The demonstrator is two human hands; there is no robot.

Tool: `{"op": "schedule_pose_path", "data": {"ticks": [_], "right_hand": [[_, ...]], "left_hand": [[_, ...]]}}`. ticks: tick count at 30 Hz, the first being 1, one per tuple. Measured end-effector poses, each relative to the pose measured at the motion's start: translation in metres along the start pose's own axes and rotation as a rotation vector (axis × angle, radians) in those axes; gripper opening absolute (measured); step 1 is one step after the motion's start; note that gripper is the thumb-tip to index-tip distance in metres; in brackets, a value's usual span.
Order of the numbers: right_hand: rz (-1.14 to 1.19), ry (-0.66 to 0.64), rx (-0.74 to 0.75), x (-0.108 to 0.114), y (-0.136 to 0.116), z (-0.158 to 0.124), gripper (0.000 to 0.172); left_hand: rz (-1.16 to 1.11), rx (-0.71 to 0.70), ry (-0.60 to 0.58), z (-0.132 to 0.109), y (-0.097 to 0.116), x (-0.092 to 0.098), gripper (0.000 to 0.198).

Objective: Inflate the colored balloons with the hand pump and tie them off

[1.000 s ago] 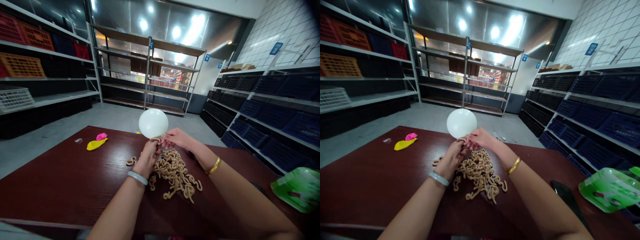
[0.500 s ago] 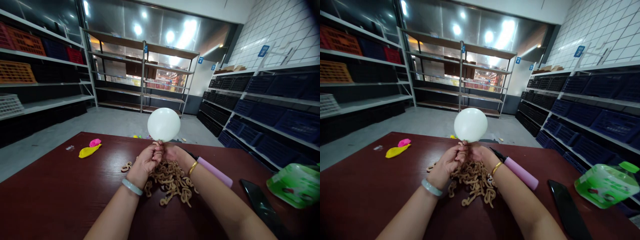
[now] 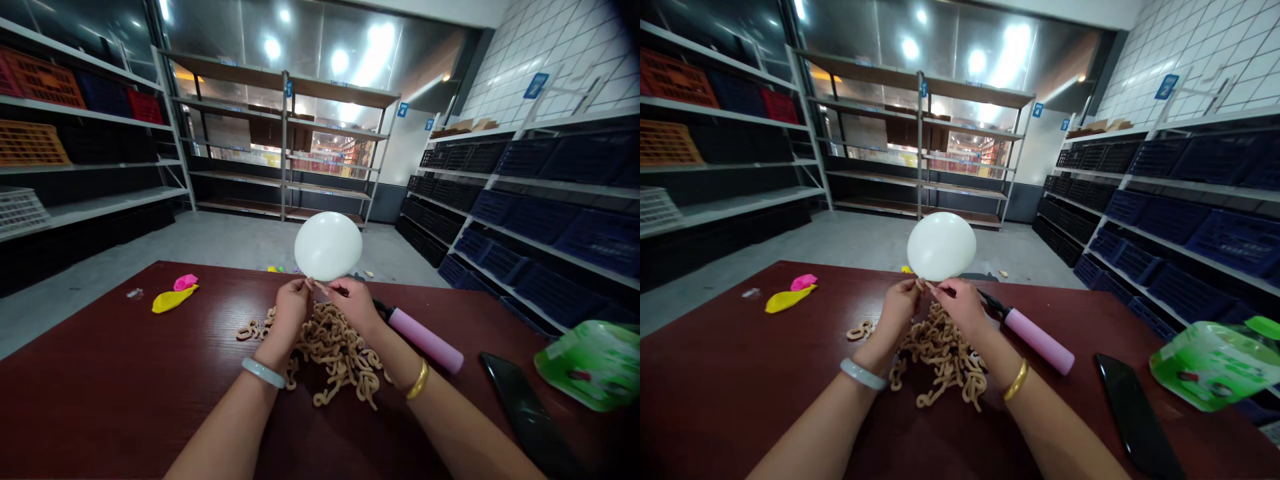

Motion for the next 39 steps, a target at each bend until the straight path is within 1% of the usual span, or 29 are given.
{"op": "schedule_pose_path", "data": {"ticks": [2,4,6,9,11,16,20,23,27,30,33,35,37,39], "right_hand": [[-0.094,0.063,0.165,0.003,-0.02,-0.011,0.009],[-0.078,0.061,0.273,0.001,-0.033,-0.019,0.008],[-0.042,0.027,0.329,-0.001,-0.038,-0.024,0.011],[-0.02,-0.016,0.363,-0.001,-0.039,-0.028,0.02],[-0.033,-0.01,0.356,0.002,-0.034,-0.029,0.02],[-0.052,0.116,0.265,0.018,-0.02,-0.029,0.008],[-0.087,0.149,0.248,0.023,-0.022,-0.029,0.007],[-0.175,0.17,0.197,0.026,-0.024,-0.029,0.008],[-0.247,0.152,0.157,0.022,-0.024,-0.029,0.01],[-0.346,0.194,0.157,0.021,-0.024,-0.031,0.008],[-0.53,0.284,0.203,0.022,-0.03,-0.036,0.006],[-0.609,0.316,0.219,0.022,-0.033,-0.039,0.005],[-0.615,0.319,0.235,0.021,-0.035,-0.04,0.006],[-0.545,0.313,0.257,0.02,-0.035,-0.04,0.006]], "left_hand": [[0.015,-0.016,-0.011,-0.003,0.0,-0.003,0.023],[0.042,-0.031,-0.022,-0.007,0.0,-0.007,0.018],[0.071,-0.049,-0.032,-0.012,0.001,-0.012,0.015],[0.114,-0.077,-0.044,-0.017,0.003,-0.016,0.011],[0.174,-0.1,-0.053,-0.02,0.004,-0.019,0.013],[0.383,-0.232,-0.033,-0.029,0.013,-0.025,0.016],[0.485,-0.325,-0.046,-0.035,0.021,-0.03,0.013],[0.645,-0.409,-0.046,-0.039,0.028,-0.033,0.014],[0.836,-0.481,-0.054,-0.042,0.033,-0.037,0.02],[0.813,-0.449,-0.06,-0.041,0.03,-0.039,0.02],[0.667,-0.364,-0.094,-0.039,0.021,-0.042,0.022],[0.55,-0.309,-0.115,-0.038,0.015,-0.044,0.023],[0.449,-0.271,-0.122,-0.038,0.011,-0.043,0.023],[0.41,-0.266,-0.107,-0.038,0.011,-0.041,0.023]]}}
Point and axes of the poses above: each hand's wrist, its own z-axis towards the middle knuckle, its own x-axis out of the back of the hand, y = z × x, the point moved 9 cm from there along z, towards the middle knuckle, and after that the axes turned 3 degrees about -z, right-handed, at the moved point
